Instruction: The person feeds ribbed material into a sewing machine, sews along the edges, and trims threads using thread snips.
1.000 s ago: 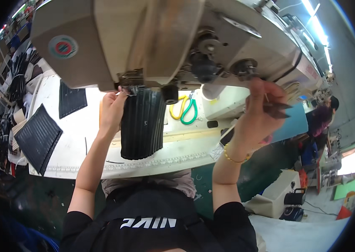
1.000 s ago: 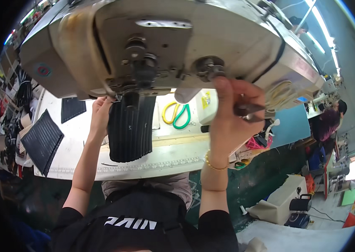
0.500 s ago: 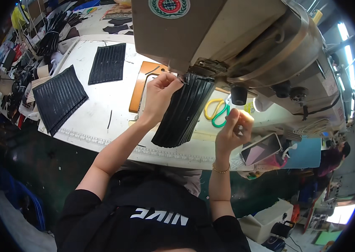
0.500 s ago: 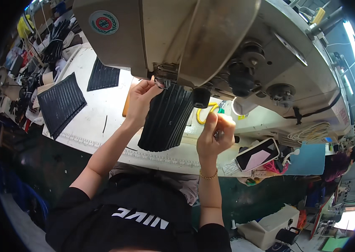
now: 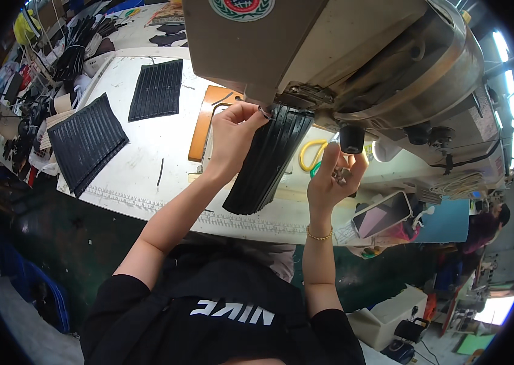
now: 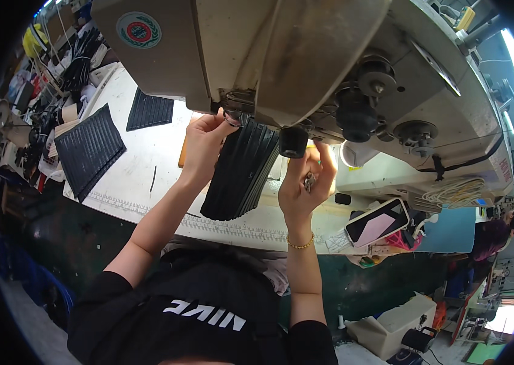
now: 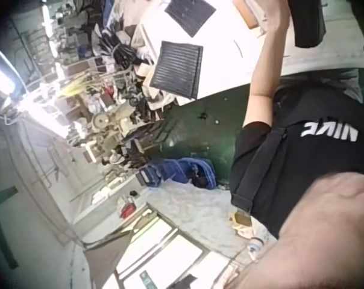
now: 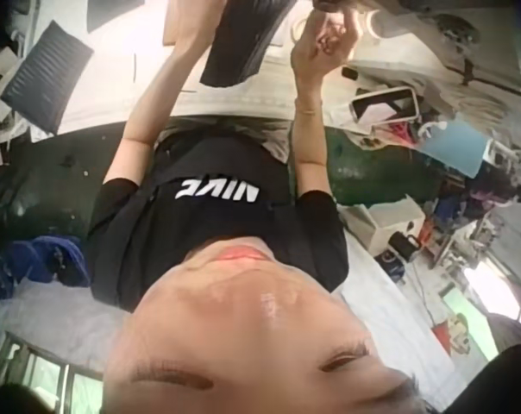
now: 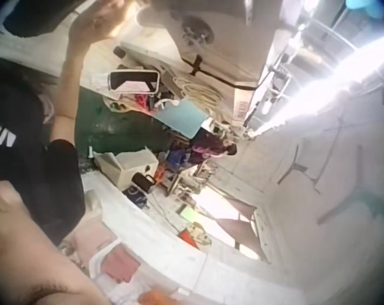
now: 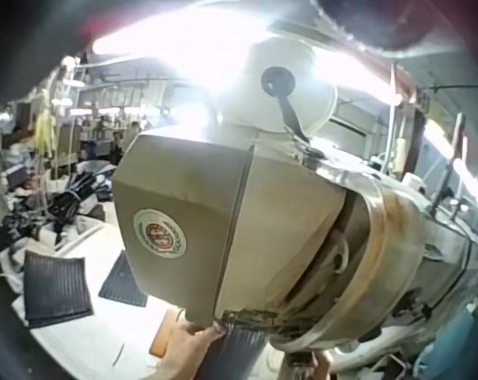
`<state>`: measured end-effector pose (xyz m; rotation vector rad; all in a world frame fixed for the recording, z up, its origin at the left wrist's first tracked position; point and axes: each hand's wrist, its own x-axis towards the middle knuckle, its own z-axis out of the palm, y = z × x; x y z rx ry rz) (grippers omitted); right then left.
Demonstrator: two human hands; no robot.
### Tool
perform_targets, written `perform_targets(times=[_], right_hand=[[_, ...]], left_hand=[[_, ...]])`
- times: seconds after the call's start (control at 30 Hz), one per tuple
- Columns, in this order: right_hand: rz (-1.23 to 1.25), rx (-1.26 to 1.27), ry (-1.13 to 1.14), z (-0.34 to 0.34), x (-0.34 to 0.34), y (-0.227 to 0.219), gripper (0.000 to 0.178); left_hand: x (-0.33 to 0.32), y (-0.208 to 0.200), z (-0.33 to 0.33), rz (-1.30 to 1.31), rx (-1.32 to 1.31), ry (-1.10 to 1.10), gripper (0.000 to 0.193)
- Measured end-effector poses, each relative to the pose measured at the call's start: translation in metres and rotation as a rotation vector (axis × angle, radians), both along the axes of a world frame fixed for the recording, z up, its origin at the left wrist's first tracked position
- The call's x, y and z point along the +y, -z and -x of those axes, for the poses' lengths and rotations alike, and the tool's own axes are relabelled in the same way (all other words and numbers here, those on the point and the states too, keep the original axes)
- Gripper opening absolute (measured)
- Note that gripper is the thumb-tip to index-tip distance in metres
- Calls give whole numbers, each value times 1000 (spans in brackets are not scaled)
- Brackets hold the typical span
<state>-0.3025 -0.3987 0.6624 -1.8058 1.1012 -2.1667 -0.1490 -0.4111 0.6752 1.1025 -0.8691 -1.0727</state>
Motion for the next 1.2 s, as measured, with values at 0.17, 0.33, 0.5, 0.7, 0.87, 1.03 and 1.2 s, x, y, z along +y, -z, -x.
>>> perform_targets(times=[0.17, 0.33, 0.5, 0.7, 0.87, 1.03, 1.2], right_hand=[[-137, 251, -34, 7, -11, -3, 16], [-99, 318, 67, 10, -23, 5, 9], [-124, 181, 25, 0, -33, 18, 9], [-231, 334, 78, 7, -36, 38, 13], [-719, -311, -206, 1, -4, 46, 28], [-1108, -726, -1052, 14, 20, 80, 22], [-802, -954, -790, 25, 22, 39, 20]], left_hand=[[-2, -3, 2, -66, 7, -24, 14], [-4, 1, 3, -56, 62, -28, 14], [-9, 5, 7, 7, -8, -77, 13], [-6, -2, 13, 49, 55, -124, 12], [-2, -15, -5, -235, 167, 75, 8], [-6, -15, 0, -169, 203, 65, 16], [-17, -4, -13, -151, 200, 191, 8]])
